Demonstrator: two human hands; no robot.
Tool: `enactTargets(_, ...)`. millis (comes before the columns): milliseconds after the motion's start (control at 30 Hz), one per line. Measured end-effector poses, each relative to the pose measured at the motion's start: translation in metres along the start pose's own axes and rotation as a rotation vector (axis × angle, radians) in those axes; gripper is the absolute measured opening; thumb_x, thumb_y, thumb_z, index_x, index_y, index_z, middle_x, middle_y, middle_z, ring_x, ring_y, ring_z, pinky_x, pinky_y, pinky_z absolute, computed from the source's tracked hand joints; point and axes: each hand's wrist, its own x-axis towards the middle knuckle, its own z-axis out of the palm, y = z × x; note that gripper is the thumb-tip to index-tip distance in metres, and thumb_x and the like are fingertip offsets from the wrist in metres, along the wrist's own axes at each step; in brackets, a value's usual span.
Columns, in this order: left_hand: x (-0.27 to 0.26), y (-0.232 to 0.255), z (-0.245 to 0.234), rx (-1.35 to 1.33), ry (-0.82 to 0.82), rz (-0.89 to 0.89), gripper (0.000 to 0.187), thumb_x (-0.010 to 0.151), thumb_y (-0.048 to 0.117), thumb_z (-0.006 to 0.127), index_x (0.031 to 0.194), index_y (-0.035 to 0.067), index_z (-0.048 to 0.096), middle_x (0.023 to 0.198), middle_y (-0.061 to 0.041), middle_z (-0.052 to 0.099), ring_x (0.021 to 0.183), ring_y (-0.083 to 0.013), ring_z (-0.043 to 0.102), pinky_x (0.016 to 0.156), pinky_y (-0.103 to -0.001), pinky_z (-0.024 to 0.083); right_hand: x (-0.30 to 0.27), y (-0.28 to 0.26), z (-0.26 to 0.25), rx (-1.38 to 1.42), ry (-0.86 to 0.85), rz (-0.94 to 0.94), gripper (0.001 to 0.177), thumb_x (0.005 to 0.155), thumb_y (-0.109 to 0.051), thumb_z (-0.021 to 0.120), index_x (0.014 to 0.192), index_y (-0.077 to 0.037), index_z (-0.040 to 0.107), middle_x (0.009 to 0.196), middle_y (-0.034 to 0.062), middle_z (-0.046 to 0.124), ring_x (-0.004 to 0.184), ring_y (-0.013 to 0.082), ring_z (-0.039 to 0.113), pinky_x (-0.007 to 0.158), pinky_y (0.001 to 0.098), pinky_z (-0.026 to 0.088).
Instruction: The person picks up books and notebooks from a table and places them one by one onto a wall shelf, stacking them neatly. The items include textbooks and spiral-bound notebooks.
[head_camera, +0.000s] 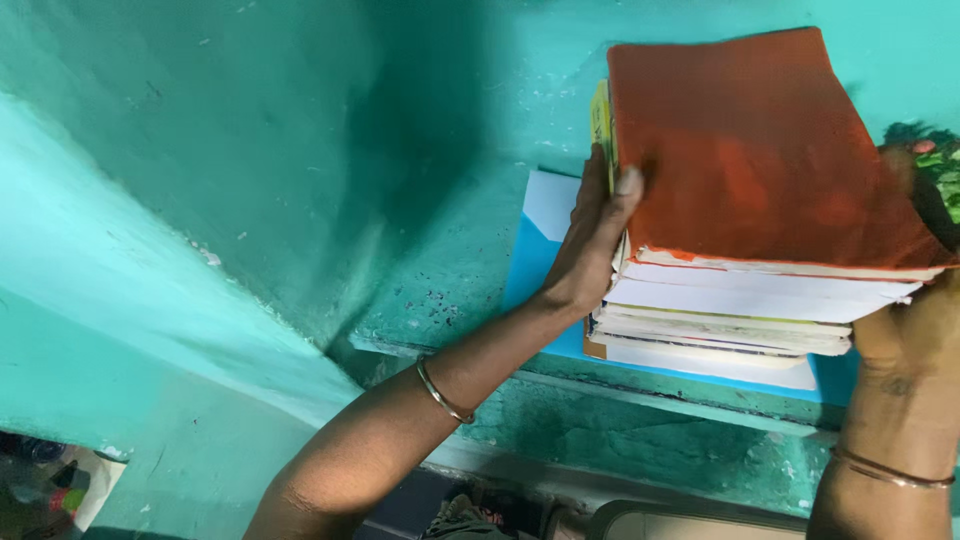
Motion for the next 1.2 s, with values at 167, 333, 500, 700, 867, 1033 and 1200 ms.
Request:
enactTargets(167,-0.014,-0.024,0.001,-0.117,0.08,-0.004,0.094,0.101,0.071,0.02,0.164,0.002,0.009,0.173,-0.021,0.012,0.161,-0.0335,0.009,0.129,-0.045,0.014,-0.016,-0.01,0.015,0.11,-0.061,0.084,0.094,0.098,-0.075,0.048,0.158,-0.003,0.036,0.166,0.0167,0.037,0.152,0.0305,0.04,0.124,0.0494,0.036)
enactTargets(333,-0.045,-0.031,0.012,-0.076,0.113,0.086,0.089,0.105,0.068,0.015,0.165,0.002,0.018,0.173,-0.018,0.02,0.161,-0.0308,0.017,0.13,-0.042,0.018,-0.028,-0.002,0.018,-0.067,0.149,-0.119,0.096,0.1,-0.076,0.045,0.153,0.004,0.03,0.16,0.0193,0.036,0.151,0.0339,0.037,0.126,0.0494,0.035)
enactTargets(500,-0.052,-0.031,0.009,-0.113,0.099,0.156,0.093,0.104,0.072,0.019,0.166,0.004,0.014,0.174,-0.018,0.02,0.162,-0.0323,0.021,0.131,-0.044,0.021,-0.044,0.028,0.013,-0.028,0.417,-0.205,0.096,0.106,-0.074,0.05,0.156,0.007,0.037,0.162,0.0199,0.042,0.152,0.0319,0.04,0.13,0.0465,0.033)
enactTargets(700,-0.051,-0.033,0.007,0.024,0.057,0.071,0.099,0.099,0.081,0.016,0.168,0.009,0.008,0.175,-0.018,0.016,0.163,-0.0339,0.018,0.13,-0.048,0.02,-0.066,0.056,0.029,0.171,0.607,-0.069,0.098,0.096,-0.077,0.047,0.156,0.0,0.039,0.16,0.0134,0.044,0.151,0.027,0.044,0.128,0.0463,0.036)
enactTargets(867,-0.046,-0.034,0.005,0.001,-0.017,0.017,0.107,0.092,0.086,0.017,0.167,0.012,-0.001,0.175,-0.017,0.005,0.162,-0.0341,0.008,0.127,-0.051,0.02,-0.07,0.053,0.039,0.05,0.556,-0.219,0.098,0.099,-0.079,0.045,0.152,0.003,0.044,0.159,0.0178,0.043,0.15,0.0296,0.042,0.13,0.0483,0.035)
enactTargets(1033,-0.048,-0.033,0.002,-0.032,-0.036,0.137,0.097,0.102,0.077,0.023,0.169,0.011,-0.002,0.178,-0.017,0.006,0.165,-0.034,0.006,0.131,-0.048,0.016,-0.065,0.053,0.046,0.076,0.609,-0.221,0.095,0.099,-0.075,0.047,0.155,0.002,0.041,0.161,0.0166,0.042,0.15,0.0282,0.043,0.13,0.046,0.036)
enactTargets(1200,-0.047,-0.035,-0.003,-0.093,-0.058,0.073,0.094,0.1,0.069,0.028,0.167,0.011,-0.003,0.172,-0.016,0.017,0.138,-0.0365,0.042,0.104,-0.047,0.044,-0.066,0.06,0.045,0.125,0.704,-0.202,0.094,0.1,-0.071,0.047,0.153,0.007,0.047,0.156,0.0191,0.051,0.145,0.0302,0.053,0.127,0.046,0.045)
